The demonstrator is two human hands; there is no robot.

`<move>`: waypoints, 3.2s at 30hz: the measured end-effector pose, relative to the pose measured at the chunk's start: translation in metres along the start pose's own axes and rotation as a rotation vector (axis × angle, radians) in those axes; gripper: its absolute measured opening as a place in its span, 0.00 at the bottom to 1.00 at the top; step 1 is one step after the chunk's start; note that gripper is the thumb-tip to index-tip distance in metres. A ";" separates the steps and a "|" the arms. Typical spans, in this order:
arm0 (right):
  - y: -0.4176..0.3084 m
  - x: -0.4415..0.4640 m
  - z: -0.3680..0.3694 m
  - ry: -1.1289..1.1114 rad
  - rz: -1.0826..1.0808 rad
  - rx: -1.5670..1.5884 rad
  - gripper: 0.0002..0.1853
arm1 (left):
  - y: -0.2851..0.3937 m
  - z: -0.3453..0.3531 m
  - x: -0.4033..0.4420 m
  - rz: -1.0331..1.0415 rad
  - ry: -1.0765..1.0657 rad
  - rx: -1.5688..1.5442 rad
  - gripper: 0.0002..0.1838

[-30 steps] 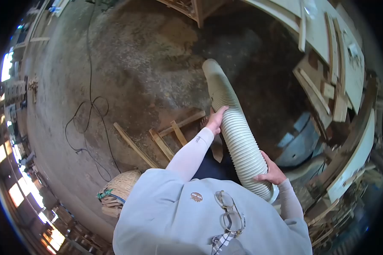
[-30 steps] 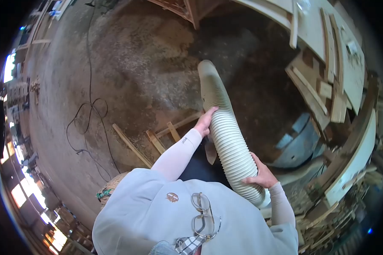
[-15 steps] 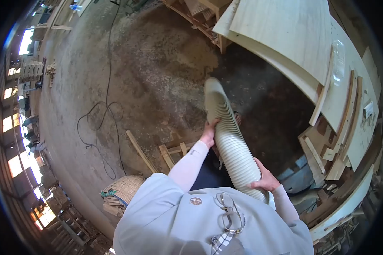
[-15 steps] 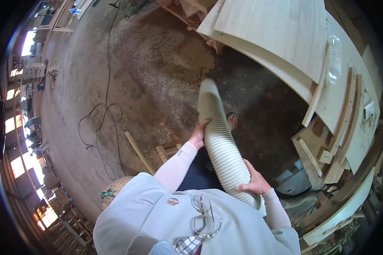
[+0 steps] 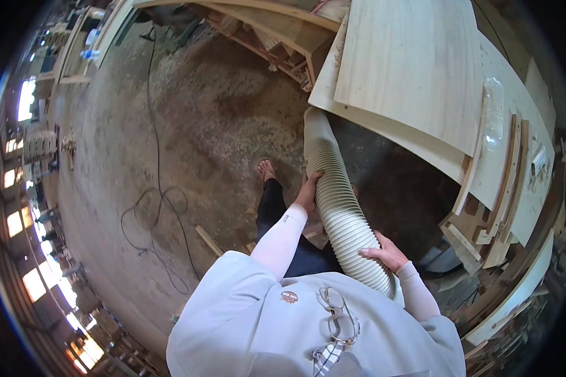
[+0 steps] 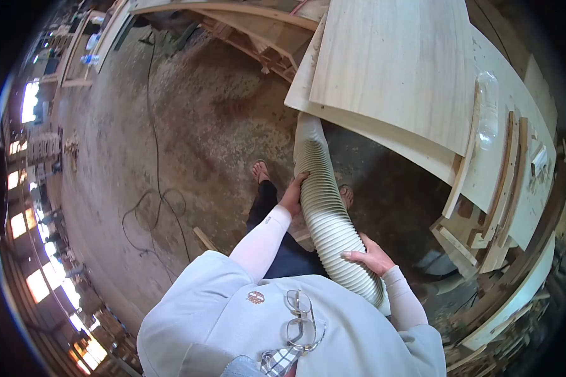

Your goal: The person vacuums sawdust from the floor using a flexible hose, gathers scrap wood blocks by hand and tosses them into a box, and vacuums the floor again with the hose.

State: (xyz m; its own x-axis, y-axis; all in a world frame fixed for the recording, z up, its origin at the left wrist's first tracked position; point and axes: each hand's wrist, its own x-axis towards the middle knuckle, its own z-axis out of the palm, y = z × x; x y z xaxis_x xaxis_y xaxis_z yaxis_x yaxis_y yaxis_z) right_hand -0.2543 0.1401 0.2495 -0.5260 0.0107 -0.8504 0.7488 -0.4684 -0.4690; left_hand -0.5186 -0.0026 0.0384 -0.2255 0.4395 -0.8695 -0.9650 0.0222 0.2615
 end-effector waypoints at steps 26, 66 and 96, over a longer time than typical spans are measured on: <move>-0.292 0.291 0.207 -0.066 0.055 -0.114 0.60 | 0.425 -0.107 0.089 -0.074 -0.148 -0.102 0.41; -0.429 0.531 0.297 0.015 0.203 -0.233 0.53 | 0.669 -0.207 0.267 -0.221 -0.085 0.051 0.53; -0.119 0.229 0.305 0.149 0.249 0.127 0.65 | 0.328 -0.167 0.090 -0.288 0.036 0.498 0.43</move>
State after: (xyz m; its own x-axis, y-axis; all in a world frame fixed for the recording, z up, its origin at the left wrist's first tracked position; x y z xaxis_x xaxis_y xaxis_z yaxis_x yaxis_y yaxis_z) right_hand -0.5870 -0.0712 0.1837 -0.2609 0.0064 -0.9653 0.7861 -0.5790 -0.2163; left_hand -0.8784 -0.1060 -0.0243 0.0245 0.3220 -0.9464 -0.8104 0.5607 0.1698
